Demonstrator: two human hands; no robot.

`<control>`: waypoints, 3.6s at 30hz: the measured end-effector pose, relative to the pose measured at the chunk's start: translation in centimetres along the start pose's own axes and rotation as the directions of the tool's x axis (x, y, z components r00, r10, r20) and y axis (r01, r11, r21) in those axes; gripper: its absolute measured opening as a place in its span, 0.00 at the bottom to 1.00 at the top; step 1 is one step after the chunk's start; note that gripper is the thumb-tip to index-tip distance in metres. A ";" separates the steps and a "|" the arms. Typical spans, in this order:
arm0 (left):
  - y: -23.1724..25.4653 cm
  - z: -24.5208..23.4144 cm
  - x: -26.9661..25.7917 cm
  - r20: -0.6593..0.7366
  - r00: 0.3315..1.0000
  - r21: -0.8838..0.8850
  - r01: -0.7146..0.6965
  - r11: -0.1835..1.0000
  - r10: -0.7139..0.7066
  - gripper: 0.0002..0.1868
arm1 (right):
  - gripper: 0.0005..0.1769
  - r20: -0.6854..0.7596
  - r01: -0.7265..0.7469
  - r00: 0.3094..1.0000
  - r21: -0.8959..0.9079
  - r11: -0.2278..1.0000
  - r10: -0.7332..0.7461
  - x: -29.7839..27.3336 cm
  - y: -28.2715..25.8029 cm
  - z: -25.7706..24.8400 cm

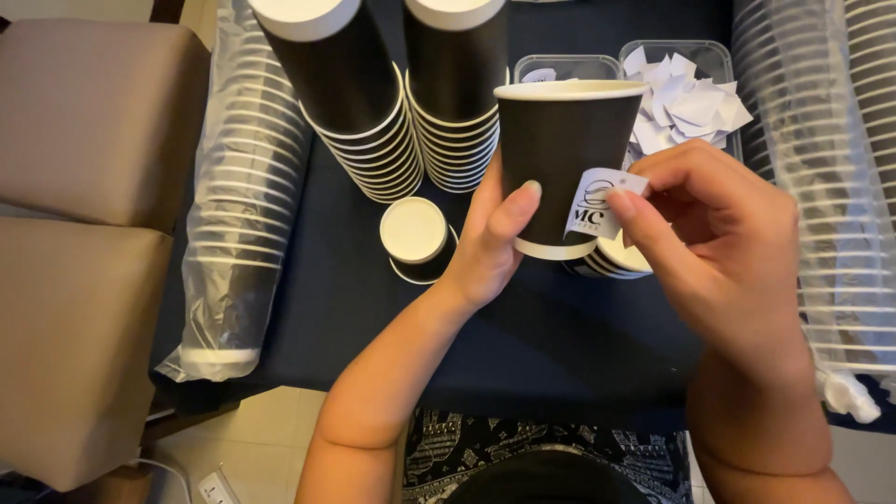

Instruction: Peeling adhesive labels and applying them to the side of black paper coffee cups.

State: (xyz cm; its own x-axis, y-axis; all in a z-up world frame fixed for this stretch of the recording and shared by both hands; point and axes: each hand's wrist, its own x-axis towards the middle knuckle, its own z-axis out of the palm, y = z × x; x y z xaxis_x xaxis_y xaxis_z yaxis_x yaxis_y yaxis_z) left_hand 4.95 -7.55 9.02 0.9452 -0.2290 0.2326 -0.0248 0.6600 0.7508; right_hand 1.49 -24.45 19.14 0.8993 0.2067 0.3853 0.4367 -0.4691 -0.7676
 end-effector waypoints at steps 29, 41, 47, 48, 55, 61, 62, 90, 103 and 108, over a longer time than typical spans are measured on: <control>1.5 0.8 -0.3 -0.038 0.998 0.330 -0.043 0.943 0.059 0.64 | 0.09 0.086 -0.025 0.996 -0.089 0.996 0.033 1.3 -0.3 -0.5; 2.0 1.2 -0.3 -0.076 0.996 0.427 -0.014 0.904 0.051 0.46 | 0.11 0.077 0.026 0.997 -0.180 0.983 -0.012 1.1 0.0 -0.4; 1.0 0.9 -0.7 -0.065 0.991 0.429 -0.079 0.900 0.117 0.39 | 0.15 0.040 0.242 0.969 -0.374 0.895 -0.245 0.9 2.7 0.1; 0.7 0.7 -0.8 -0.053 0.990 0.371 -0.105 0.923 0.134 0.35 | 0.21 0.039 0.257 0.961 -0.494 0.830 -0.273 1.0 3.4 0.2; 0.1 0.3 -1.0 -0.005 0.980 0.346 -0.185 0.920 0.200 0.31 | 0.27 0.001 0.376 0.889 -0.570 0.730 -0.458 1.1 5.2 0.1; -0.3 0.8 -0.4 -0.111 0.987 0.127 -0.106 0.986 0.120 0.34 | 0.38 0.078 0.419 0.895 -0.479 0.771 -0.438 1.5 4.7 -0.3; -0.1 1.2 -0.7 -0.110 0.987 0.125 -0.105 0.987 0.119 0.34 | 0.38 0.078 0.418 0.896 -0.480 0.771 -0.437 1.4 5.2 0.0; -3.7 -1.3 -1.8 0.150 0.933 0.607 -0.347 0.715 0.326 0.49 | 0.58 0.119 0.229 0.965 0.053 0.972 -0.234 2.8 1.0 -1.6; -4.6 1.0 -0.6 0.266 0.957 0.747 -0.280 0.603 0.115 0.74 | 0.58 0.167 0.178 0.974 -0.165 0.970 -0.151 1.9 -0.4 -6.2; -5.1 1.0 -0.6 0.178 0.984 0.710 -0.135 0.691 0.009 0.71 | 0.67 0.332 0.243 0.935 -0.341 0.908 -0.125 2.0 1.0 -5.5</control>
State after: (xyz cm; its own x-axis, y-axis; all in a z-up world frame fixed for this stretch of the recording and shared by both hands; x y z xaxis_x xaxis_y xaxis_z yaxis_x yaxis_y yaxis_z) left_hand 4.22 -11.53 5.66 0.8718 -0.3469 0.3459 -0.3758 -0.0206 0.9265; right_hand 3.64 -29.21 21.99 0.7935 0.5369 0.2864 0.6073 -0.6685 -0.4293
